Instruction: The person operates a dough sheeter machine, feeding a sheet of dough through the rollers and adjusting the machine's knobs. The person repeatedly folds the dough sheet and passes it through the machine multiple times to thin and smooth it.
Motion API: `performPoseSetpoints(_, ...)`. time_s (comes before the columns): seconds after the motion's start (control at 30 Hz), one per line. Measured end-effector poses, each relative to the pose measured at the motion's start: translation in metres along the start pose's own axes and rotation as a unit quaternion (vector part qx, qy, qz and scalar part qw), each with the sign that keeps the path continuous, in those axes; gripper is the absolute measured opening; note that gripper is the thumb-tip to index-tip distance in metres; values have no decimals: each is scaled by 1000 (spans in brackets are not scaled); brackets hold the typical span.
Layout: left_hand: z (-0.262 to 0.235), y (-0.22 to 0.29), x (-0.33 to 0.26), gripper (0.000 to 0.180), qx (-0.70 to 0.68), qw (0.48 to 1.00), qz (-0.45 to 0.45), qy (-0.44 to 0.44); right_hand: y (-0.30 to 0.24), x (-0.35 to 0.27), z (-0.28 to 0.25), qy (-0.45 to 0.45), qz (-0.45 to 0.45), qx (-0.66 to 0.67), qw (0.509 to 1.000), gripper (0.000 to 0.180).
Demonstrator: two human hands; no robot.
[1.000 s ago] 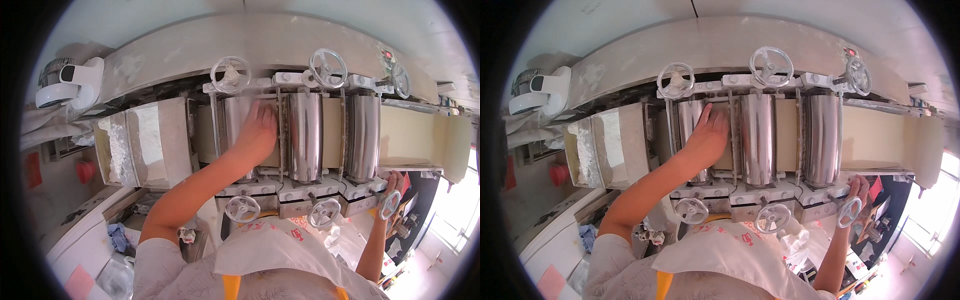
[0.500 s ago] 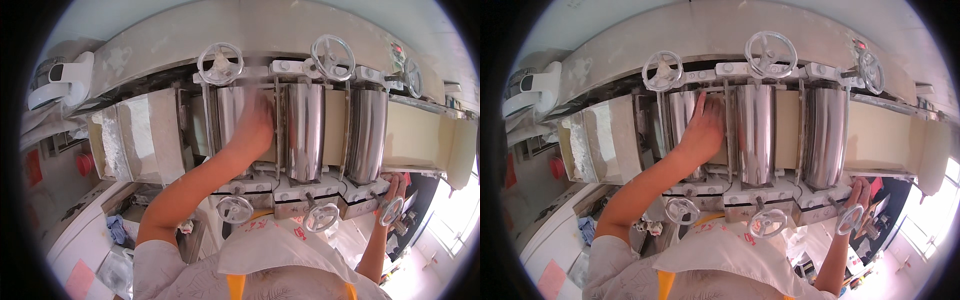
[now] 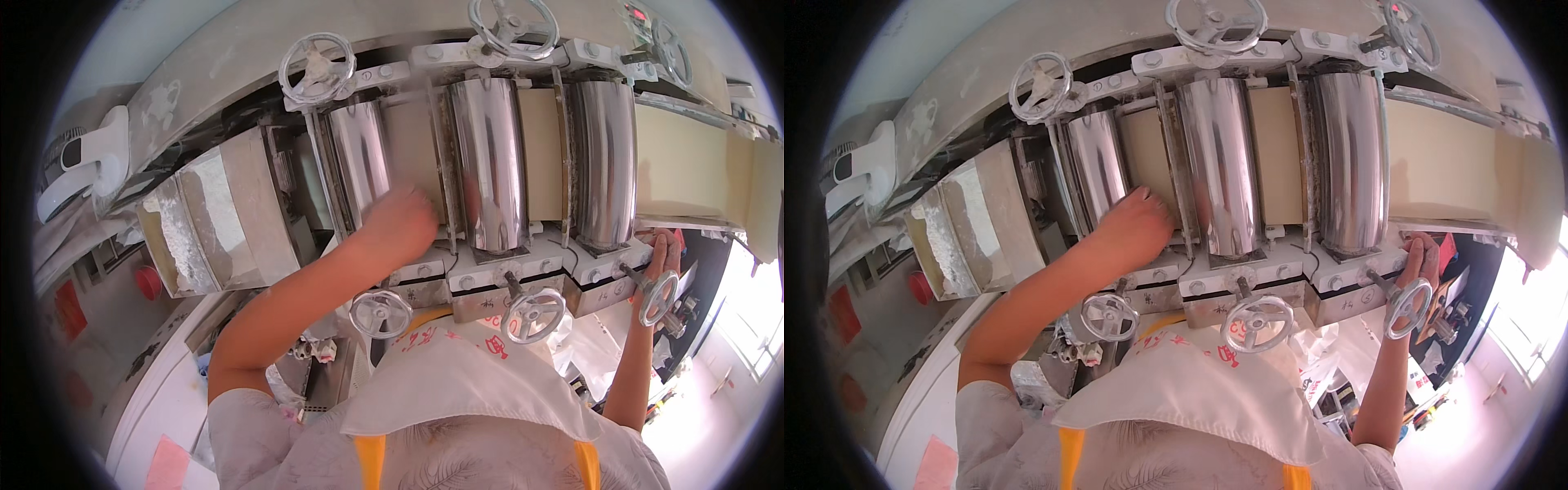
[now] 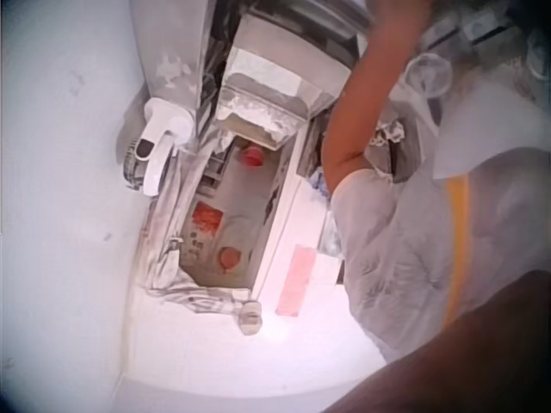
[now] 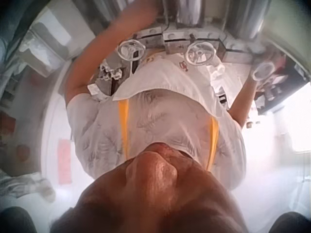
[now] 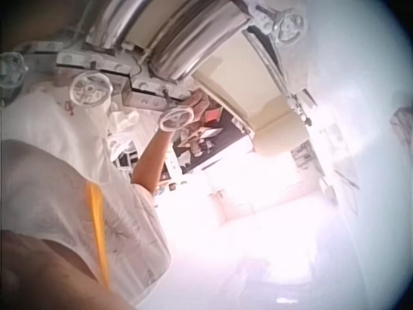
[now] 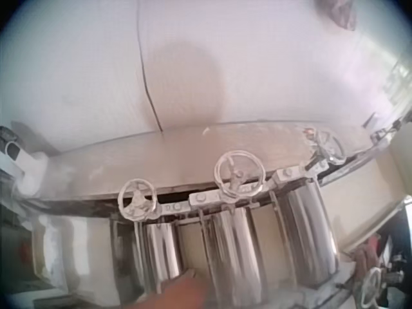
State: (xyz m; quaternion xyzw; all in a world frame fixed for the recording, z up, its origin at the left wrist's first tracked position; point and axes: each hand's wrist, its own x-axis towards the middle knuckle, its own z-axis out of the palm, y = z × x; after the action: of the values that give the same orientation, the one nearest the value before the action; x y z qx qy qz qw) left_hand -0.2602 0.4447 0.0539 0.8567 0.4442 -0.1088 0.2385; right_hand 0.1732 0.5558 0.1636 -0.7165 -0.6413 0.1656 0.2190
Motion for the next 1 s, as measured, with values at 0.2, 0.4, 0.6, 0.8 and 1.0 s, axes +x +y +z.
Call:
performPoseSetpoints(0.2, 6, 7, 11, 15, 70, 997, 4, 20, 8, 1, 1, 0, -16, 4, 1000, 28)
performPoseSetpoints(0.4, 6, 5, 5, 15, 74, 996, 42, 20, 3, 0, 1, 1, -1, 9, 1000, 28)
performPoseSetpoints(0.6, 2, 3, 16, 18, 58, 997, 36, -31, 1, 0, 2, 11, 16, 35, 999, 25)
performPoseSetpoints(0.8, 0, -1, 19, 18, 67, 997, -34, 16, 9, 2, 4, 20, 9, 23, 999, 23)
performPoseSetpoints(1.0, -9, -2, 26, 22, 107, 993, -41, -35, 5, 1, 0, 0, -13, -6, 1000, 28)
